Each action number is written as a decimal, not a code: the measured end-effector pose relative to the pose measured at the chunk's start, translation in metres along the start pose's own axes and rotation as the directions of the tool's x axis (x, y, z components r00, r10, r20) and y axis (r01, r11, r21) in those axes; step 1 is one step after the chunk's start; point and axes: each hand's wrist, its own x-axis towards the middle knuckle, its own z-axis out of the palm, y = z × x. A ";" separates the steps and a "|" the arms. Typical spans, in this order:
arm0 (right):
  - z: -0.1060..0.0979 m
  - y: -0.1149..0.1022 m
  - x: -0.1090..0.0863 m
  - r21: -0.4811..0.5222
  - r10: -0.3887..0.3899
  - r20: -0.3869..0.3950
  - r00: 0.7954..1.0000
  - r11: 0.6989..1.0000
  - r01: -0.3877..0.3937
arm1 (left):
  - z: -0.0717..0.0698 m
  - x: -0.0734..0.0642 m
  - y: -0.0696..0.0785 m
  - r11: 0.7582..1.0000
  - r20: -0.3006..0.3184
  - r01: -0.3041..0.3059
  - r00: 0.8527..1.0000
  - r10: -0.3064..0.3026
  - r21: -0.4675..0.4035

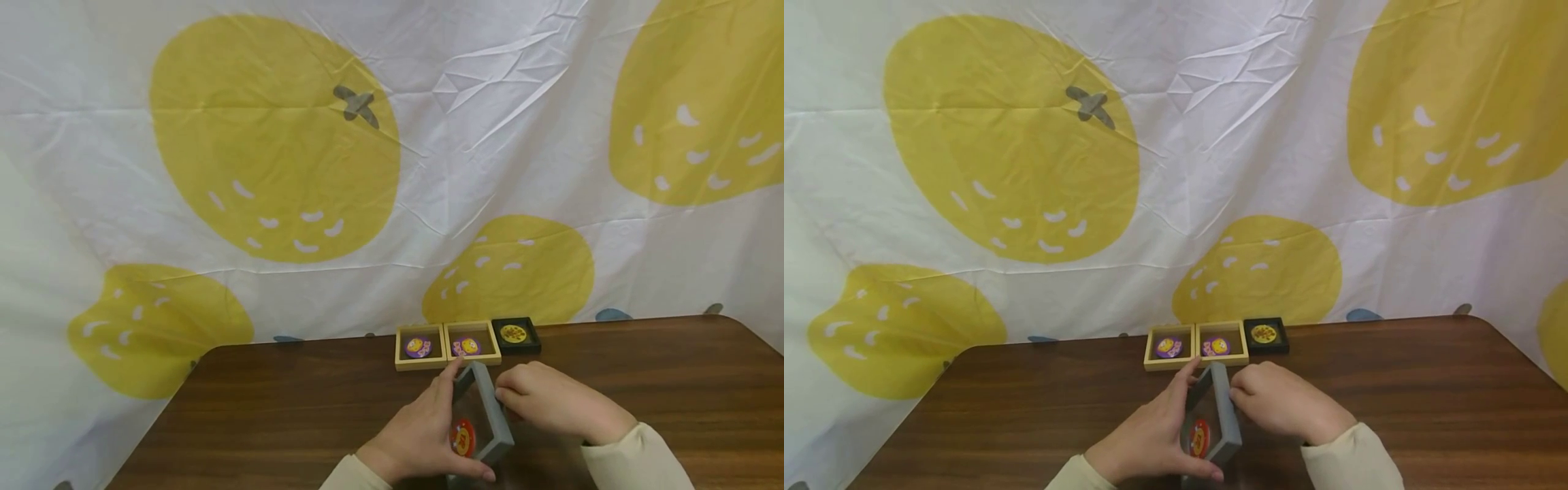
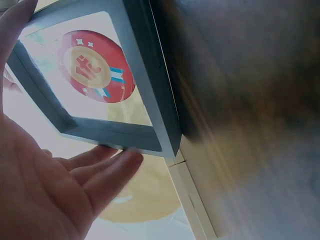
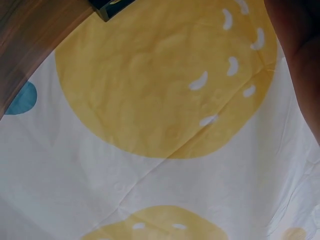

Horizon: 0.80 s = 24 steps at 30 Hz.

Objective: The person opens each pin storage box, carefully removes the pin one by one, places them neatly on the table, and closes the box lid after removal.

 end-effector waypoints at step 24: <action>0.005 -0.006 0.003 -0.021 -0.120 -0.026 0.992 0.993 0.120 | -0.007 -0.003 -0.002 0.974 0.177 0.108 0.982 -0.073 -0.201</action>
